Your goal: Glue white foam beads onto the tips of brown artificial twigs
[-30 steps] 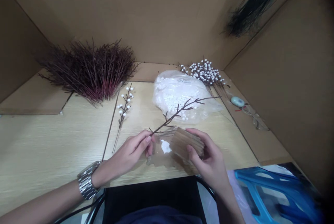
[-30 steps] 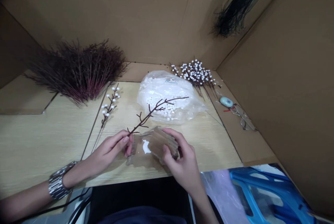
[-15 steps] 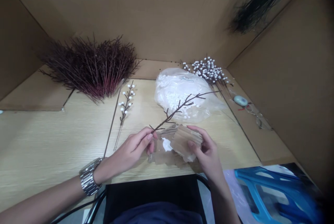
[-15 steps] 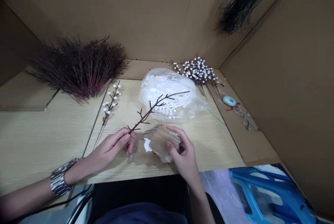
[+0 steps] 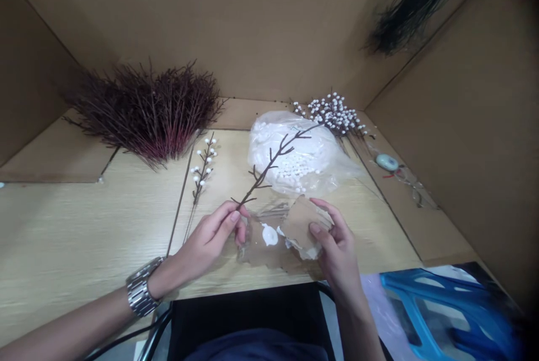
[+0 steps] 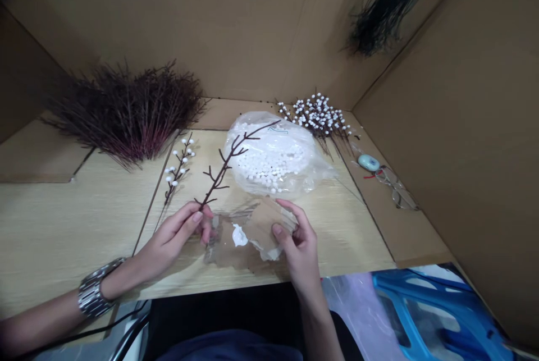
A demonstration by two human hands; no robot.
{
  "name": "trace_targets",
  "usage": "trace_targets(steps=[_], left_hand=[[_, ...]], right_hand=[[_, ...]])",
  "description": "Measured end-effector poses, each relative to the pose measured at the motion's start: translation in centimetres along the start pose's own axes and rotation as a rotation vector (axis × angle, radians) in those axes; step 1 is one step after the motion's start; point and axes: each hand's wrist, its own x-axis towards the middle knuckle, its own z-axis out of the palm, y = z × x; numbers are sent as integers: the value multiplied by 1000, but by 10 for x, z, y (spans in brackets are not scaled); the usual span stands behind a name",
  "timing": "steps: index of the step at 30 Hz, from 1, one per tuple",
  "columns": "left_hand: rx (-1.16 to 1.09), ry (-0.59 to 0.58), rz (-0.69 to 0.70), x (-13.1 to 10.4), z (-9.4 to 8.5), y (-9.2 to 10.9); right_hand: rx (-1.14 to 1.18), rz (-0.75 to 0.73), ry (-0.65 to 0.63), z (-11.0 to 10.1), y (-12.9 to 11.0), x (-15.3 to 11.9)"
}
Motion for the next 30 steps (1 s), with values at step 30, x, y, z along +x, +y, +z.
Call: trace_targets(steps=[30], left_hand=[[-276,77,-159,5,3,-5]], right_hand=[[254,129,12,7,3,3]])
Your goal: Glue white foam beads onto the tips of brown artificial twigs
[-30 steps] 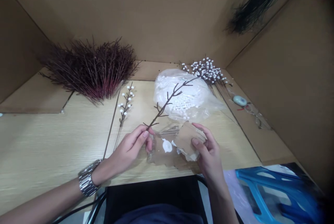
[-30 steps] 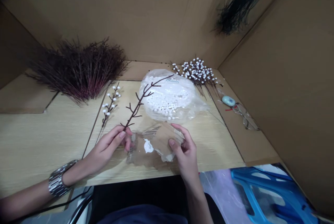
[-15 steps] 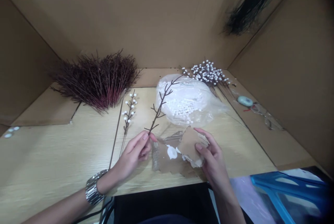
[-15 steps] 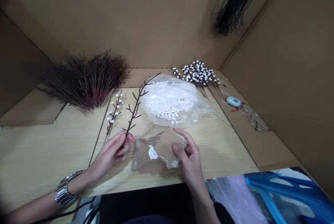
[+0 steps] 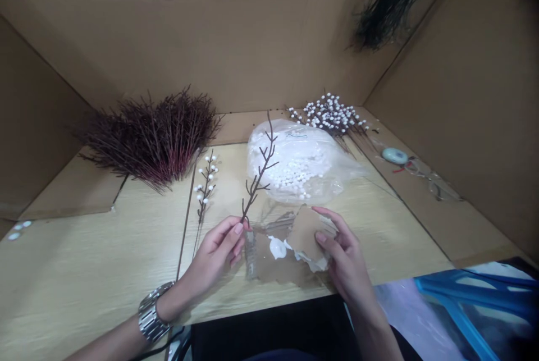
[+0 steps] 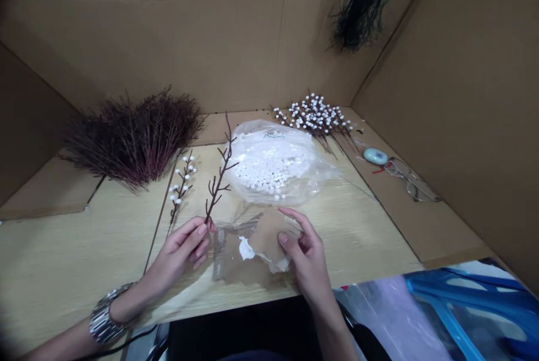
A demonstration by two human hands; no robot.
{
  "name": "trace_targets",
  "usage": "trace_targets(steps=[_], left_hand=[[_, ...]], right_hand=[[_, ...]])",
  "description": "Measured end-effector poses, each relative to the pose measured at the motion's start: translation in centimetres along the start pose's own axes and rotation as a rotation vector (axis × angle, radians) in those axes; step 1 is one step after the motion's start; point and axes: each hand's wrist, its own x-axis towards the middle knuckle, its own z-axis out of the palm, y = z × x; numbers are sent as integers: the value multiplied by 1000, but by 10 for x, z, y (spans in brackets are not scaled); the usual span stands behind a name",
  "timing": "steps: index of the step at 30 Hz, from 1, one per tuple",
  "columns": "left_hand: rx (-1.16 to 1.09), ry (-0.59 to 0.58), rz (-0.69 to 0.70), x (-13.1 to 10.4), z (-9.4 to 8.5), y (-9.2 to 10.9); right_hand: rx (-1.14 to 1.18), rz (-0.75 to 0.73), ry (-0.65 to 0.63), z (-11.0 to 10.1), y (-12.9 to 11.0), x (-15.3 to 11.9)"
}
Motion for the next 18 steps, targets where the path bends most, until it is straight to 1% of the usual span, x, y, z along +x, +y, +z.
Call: trace_targets(steps=[5,9,14,18], left_hand=[[28,11,-1,-1,0,0],[39,4,4,0,-1,-1],[-17,3,17,1,0,-4],[0,13,40,0,0,-5]], right_hand=[[-36,-10,6,-2,2,-1],[-16,2,7,-3,4,-1],[6,2,6,-2,5,0],[32,17,14,-2,5,-1]])
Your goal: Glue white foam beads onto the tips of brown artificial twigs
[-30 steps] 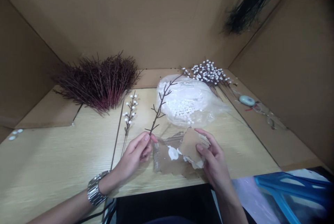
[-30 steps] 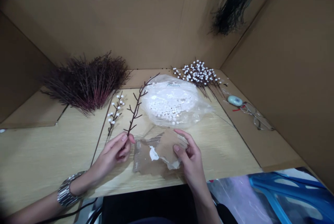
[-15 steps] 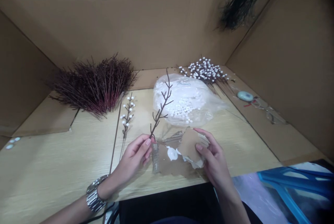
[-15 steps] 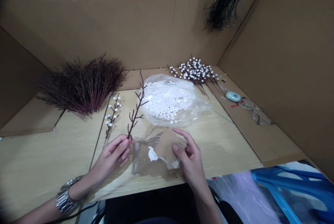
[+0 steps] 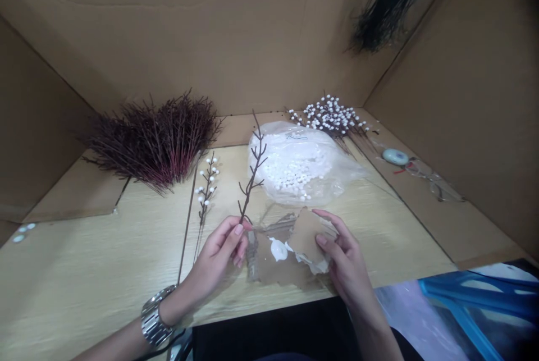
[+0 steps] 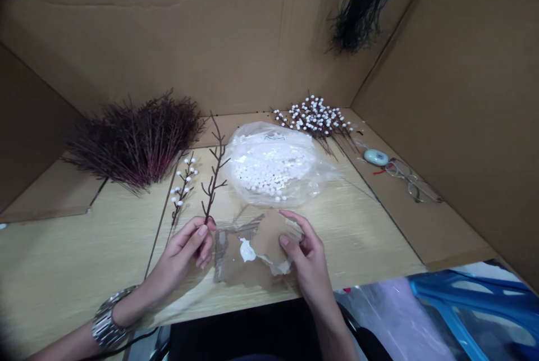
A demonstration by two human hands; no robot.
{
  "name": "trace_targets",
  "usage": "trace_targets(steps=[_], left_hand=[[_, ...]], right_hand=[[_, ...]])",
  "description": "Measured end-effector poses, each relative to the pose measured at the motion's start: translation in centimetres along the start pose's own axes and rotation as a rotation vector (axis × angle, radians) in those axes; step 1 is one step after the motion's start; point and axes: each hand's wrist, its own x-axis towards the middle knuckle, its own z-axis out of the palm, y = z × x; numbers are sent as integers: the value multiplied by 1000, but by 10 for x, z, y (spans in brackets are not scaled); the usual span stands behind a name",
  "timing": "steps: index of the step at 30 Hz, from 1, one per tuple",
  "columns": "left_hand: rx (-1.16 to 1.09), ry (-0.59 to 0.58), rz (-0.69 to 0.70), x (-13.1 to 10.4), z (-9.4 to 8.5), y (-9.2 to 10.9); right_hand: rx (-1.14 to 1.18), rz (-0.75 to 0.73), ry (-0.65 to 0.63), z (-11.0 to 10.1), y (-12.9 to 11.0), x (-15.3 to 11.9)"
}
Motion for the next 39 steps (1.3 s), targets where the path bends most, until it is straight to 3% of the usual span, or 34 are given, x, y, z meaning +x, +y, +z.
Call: trace_targets(steps=[22,39], left_hand=[[49,-143,-51,-5,8,5],[8,-107,-52,-2,6,2]], right_hand=[[-7,53,1,-7,7,1],[4,54,36,-5,7,0]])
